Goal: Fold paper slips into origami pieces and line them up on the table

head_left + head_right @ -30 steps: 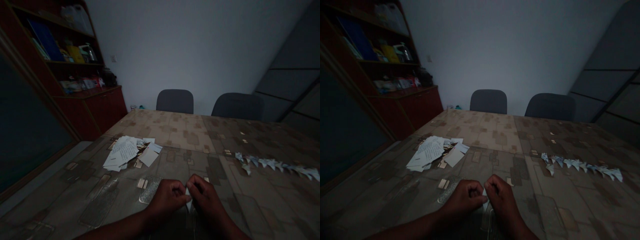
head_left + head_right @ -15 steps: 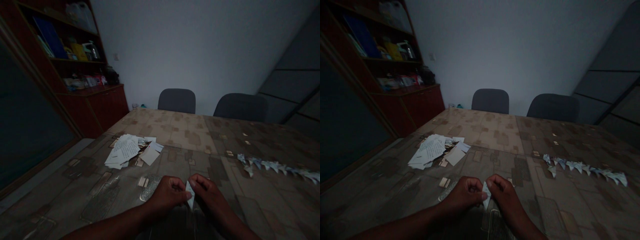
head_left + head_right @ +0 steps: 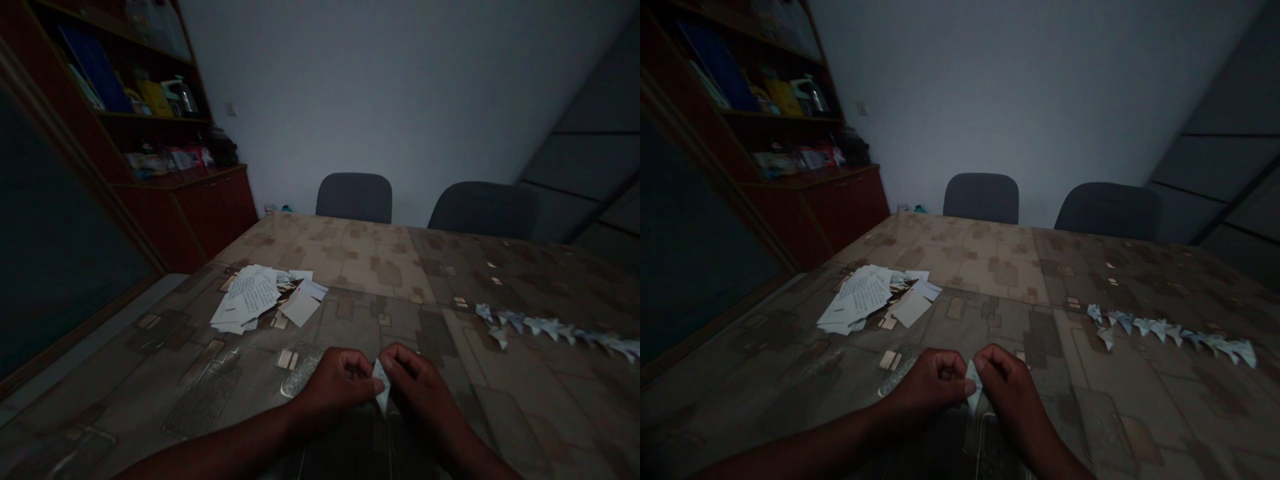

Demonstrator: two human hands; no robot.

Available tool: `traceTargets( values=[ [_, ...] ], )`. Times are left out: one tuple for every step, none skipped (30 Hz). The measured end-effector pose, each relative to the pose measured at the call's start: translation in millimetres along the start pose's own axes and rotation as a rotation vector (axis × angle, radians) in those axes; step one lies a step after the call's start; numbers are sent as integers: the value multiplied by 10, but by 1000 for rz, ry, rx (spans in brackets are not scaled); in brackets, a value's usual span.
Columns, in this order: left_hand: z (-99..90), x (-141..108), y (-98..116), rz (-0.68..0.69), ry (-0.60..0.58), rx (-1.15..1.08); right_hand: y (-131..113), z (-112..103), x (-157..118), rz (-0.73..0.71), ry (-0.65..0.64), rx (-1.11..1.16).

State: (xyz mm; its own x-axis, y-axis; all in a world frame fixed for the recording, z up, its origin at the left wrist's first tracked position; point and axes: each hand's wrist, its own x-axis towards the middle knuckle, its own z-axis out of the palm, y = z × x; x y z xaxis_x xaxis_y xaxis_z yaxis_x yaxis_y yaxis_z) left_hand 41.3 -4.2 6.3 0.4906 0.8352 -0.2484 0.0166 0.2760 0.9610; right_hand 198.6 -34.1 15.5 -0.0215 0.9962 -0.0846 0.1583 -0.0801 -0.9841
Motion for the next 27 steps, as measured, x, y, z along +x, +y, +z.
traceTargets(
  values=[
    [-1, 0, 3, -4, -2, -24, -16, -10, -1, 13, -2, 25],
    [-2, -1, 9, -3, -5, -42, -31, -21, 0, 25, -4, 47],
    [-2, -3, 17, 0, -5, -55, -42, -29, 2, 35, -9, 66],
    [-1, -5, 25, 4, -4, -64, -48, -36, 4, 46, -17, 82],
    [0, -7, 32, 9, -2, -71, -50, -41, 6, 57, -25, 94],
    [1, -9, 37, 13, 0, -78, -48, -43, 7, 68, -35, 103],
    [1, -11, 39, 15, 4, -82, -43, -43, 7, 77, -39, 112],
    [1, -11, 39, 16, 6, -84, -37, -43, 5, 84, -40, 121],
    [0, -12, 38, 21, 9, -86, -32, -42, 3, 88, -41, 129],
    [-2, -12, 37, 25, 9, -84, -28, -41, 0, 89, -39, 139],
    [-5, -11, 37, 34, 12, -82, -26, -40, -2, 87, -40, 149],
    [-9, -11, 40, 46, 18, -80, -26, -39, -2, 81, -41, 156],
    [-12, -12, 47, 61, 27, -78, -27, -38, -1, 73, -44, 158],
    [-16, -13, 57, 77, 40, -72, -30, -37, 0, 65, -47, 156],
    [-18, -14, 70, 93, 55, -64, -35, -36, 3, 57, -48, 150],
    [-19, -16, 85, 103, 72, -55, -39, -35, 5, 52, -47, 142],
    [-18, -19, 101, 108, 86, -47, -44, -34, 6, 49, -44, 132],
    [-15, -21, 118, 108, 97, -41, -48, -32, 7, 50, -40, 123],
    [-11, -25, 133, 108, 106, -38, -51, -31, 6, 54, -38, 118],
    [-7, -28, 147, 107, 112, -38, -52, -30, 4, 59, -38, 118],
    [-1, -32, 159, 107, 116, -37, -52, -30, 1, 67, -42, 121],
    [4, -37, 169, 107, 119, -34, -50, -30, -2, 77, -49, 128],
    [9, -41, 178, 109, 123, -28, -46, -31, -6, 86, -56, 138],
    [12, -45, 185, 109, 127, -22, -40, -32, -8, 94, -62, 145],
    [15, -49, 190, 108, 129, -15, -33, -32, -10, 101, -65, 151],
    [16, -52, 194, 106, 132, -8, -24, -33, -11, 107, -68, 155],
    [16, -54, 196, 104, 135, -2, -16, -33, -10, 109, -69, 159]
  ],
)
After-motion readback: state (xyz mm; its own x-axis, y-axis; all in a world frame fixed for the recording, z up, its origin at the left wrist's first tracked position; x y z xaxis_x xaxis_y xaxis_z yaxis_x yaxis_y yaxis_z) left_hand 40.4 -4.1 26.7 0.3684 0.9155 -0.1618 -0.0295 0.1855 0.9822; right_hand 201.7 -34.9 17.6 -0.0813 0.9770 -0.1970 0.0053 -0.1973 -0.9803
